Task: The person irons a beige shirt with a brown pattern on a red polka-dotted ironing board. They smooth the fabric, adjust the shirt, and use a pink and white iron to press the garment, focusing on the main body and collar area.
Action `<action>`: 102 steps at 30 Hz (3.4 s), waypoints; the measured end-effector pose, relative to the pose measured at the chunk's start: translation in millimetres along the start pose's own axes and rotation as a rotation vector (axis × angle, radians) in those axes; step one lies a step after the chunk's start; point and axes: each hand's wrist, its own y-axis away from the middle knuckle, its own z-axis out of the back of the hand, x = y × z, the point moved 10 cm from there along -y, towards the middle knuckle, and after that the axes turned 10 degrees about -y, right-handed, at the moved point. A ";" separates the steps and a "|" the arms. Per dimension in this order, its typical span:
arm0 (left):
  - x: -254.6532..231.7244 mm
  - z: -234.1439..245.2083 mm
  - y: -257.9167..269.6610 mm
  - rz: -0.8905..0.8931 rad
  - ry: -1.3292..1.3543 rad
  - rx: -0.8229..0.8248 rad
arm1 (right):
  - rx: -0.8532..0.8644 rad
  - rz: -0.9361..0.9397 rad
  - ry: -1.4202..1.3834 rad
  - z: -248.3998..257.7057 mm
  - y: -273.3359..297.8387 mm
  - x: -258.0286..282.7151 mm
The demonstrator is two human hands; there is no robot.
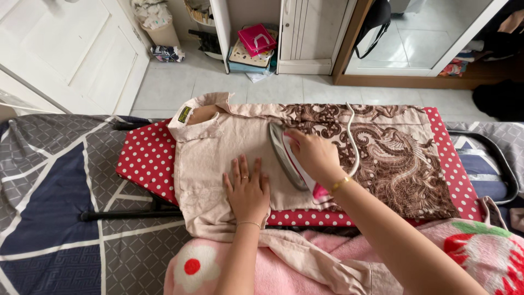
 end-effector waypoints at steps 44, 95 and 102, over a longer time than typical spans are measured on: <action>-78.0 12.7 8.1 -0.162 -0.039 0.045 | -0.004 -0.102 0.119 41.2 70.0 -84.9; -219.2 -14.3 10.9 -0.351 0.126 0.153 | -0.143 -0.178 0.193 103.1 57.0 -203.9; -219.9 -18.7 12.1 -0.361 0.116 0.148 | -0.083 -0.213 0.175 106.1 83.5 -214.3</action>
